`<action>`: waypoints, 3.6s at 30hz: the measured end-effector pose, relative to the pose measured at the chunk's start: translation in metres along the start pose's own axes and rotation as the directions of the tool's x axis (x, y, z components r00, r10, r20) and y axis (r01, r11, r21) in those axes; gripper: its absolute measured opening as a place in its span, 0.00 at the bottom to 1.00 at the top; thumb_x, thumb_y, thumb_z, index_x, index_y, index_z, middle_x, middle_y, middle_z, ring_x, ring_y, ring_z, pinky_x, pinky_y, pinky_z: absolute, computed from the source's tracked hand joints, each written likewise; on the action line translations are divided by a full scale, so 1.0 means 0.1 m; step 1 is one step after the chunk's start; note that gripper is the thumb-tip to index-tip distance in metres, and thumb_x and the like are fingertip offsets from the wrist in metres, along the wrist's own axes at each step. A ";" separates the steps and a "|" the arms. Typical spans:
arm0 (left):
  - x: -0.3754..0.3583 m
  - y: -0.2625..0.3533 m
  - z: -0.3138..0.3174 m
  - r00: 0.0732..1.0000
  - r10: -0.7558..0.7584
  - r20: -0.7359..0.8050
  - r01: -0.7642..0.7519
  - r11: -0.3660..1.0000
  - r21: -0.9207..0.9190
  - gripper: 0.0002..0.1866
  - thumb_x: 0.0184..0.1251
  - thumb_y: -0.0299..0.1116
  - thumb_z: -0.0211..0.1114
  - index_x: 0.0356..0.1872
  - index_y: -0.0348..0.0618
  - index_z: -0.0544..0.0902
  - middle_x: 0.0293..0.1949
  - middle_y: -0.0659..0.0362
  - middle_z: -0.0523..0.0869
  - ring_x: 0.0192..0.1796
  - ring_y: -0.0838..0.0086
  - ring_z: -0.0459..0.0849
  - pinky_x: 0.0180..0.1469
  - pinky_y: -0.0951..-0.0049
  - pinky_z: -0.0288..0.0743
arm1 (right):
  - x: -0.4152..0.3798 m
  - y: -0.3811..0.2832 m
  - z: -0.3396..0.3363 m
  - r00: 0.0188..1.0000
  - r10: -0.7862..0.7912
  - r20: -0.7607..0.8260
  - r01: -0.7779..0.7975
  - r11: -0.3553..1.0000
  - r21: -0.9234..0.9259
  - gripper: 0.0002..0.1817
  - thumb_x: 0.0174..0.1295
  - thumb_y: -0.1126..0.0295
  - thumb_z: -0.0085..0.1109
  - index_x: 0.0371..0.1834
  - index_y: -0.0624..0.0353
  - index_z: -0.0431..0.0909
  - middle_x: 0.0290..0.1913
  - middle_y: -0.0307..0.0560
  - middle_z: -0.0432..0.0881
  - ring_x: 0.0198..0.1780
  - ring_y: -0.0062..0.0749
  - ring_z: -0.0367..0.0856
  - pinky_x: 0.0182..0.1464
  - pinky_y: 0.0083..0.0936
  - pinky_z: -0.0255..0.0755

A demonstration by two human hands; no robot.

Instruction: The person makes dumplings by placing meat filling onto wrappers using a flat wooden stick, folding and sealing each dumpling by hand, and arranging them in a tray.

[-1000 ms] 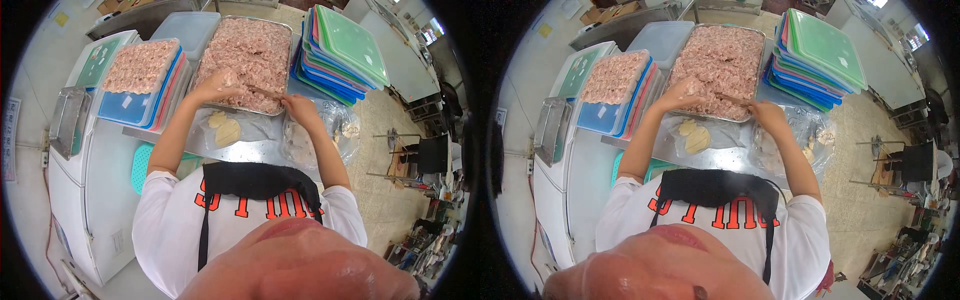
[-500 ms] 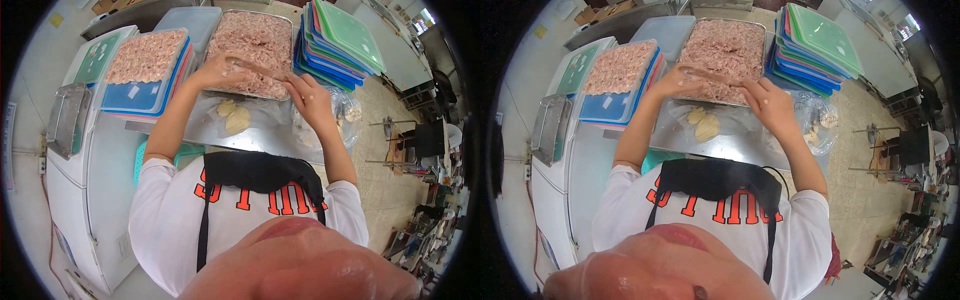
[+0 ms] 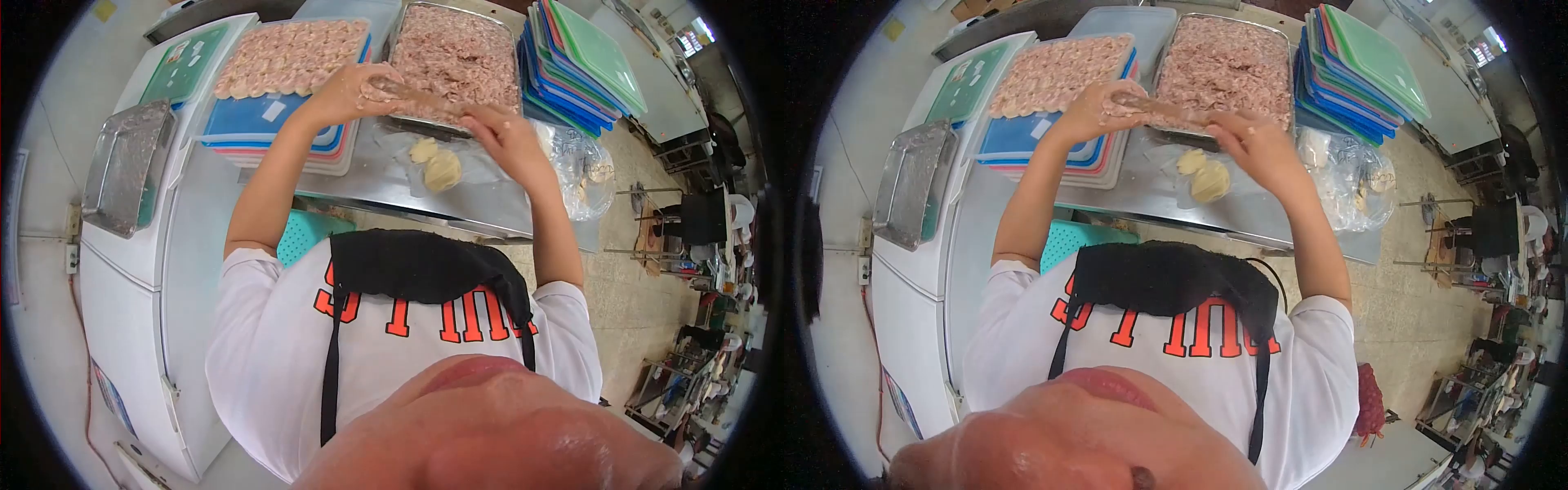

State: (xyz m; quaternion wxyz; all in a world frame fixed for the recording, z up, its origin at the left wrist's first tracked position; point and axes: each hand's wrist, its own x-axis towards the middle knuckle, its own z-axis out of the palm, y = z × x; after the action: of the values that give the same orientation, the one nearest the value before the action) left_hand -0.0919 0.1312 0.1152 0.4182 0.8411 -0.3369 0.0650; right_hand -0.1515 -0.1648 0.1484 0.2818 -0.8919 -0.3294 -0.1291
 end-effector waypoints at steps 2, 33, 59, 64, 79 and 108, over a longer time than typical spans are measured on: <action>-0.14 -0.01 -0.09 0.992 0.049 -0.117 -0.032 0.990 0.139 0.16 0.52 0.34 0.76 0.41 0.40 0.83 0.39 0.59 0.86 0.42 0.77 0.82 0.45 0.74 0.77 | 0.01 -0.30 -0.02 0.998 0.036 -0.045 -0.040 0.996 -0.085 0.14 0.65 0.61 0.57 0.48 0.55 0.81 0.35 0.52 0.81 0.37 0.51 0.81 0.40 0.40 0.75; -0.53 -0.36 -0.32 0.998 -0.044 -0.044 0.060 0.863 0.502 0.29 0.57 0.36 0.68 0.57 0.32 0.70 0.45 0.38 0.82 0.48 0.44 0.80 0.52 0.54 0.74 | -1.05 -0.29 0.64 0.686 0.725 -0.061 -0.559 0.578 0.594 0.16 0.70 0.59 0.55 0.51 0.58 0.82 0.23 0.25 0.65 0.21 0.08 0.58 0.22 0.10 0.51; -0.49 -0.31 -0.54 0.984 -0.147 -0.097 0.172 0.921 0.348 0.33 0.57 0.26 0.56 0.69 0.47 0.66 0.45 0.45 0.80 0.42 0.51 0.81 0.49 0.58 0.74 | -0.98 -0.09 0.64 0.806 0.576 0.135 -0.549 0.643 0.533 0.17 0.68 0.60 0.58 0.50 0.63 0.82 0.38 0.38 0.83 0.38 0.18 0.76 0.42 0.19 0.71; -0.46 0.22 -0.38 0.960 -0.027 -0.280 0.148 0.895 0.421 0.27 0.57 0.26 0.61 0.62 0.47 0.75 0.44 0.50 0.78 0.39 0.64 0.82 0.43 0.64 0.77 | -1.07 0.04 0.67 0.825 0.556 0.102 -0.517 0.670 0.533 0.17 0.69 0.59 0.56 0.51 0.60 0.82 0.31 0.33 0.75 0.32 0.14 0.69 0.35 0.16 0.63; -0.38 -0.04 1.66 1.000 -0.017 0.002 0.018 0.991 -0.130 0.15 0.61 0.26 0.64 0.49 0.42 0.82 0.44 0.54 0.79 0.40 0.69 0.82 0.44 0.72 0.77 | -1.00 1.58 0.14 0.840 0.531 -0.107 -0.542 0.829 -0.139 0.19 0.68 0.53 0.52 0.47 0.55 0.84 0.37 0.54 0.85 0.40 0.50 0.83 0.41 0.38 0.75; 0.15 -0.12 2.22 0.850 -0.511 -0.130 0.476 0.849 -0.229 0.12 0.69 0.37 0.61 0.42 0.39 0.85 0.41 0.56 0.86 0.45 0.69 0.83 0.49 0.73 0.74 | -0.32 2.45 0.53 0.953 0.035 0.301 -0.009 0.996 -0.085 0.21 0.68 0.52 0.49 0.31 0.59 0.80 0.30 0.53 0.84 0.33 0.49 0.83 0.35 0.43 0.77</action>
State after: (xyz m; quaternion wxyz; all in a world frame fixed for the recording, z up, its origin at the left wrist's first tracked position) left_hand -0.1117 -0.0374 -0.0298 0.5281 0.8461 -0.0726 0.0011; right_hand -0.0113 -0.3024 -0.0098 0.1923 -0.9156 -0.3530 -0.0018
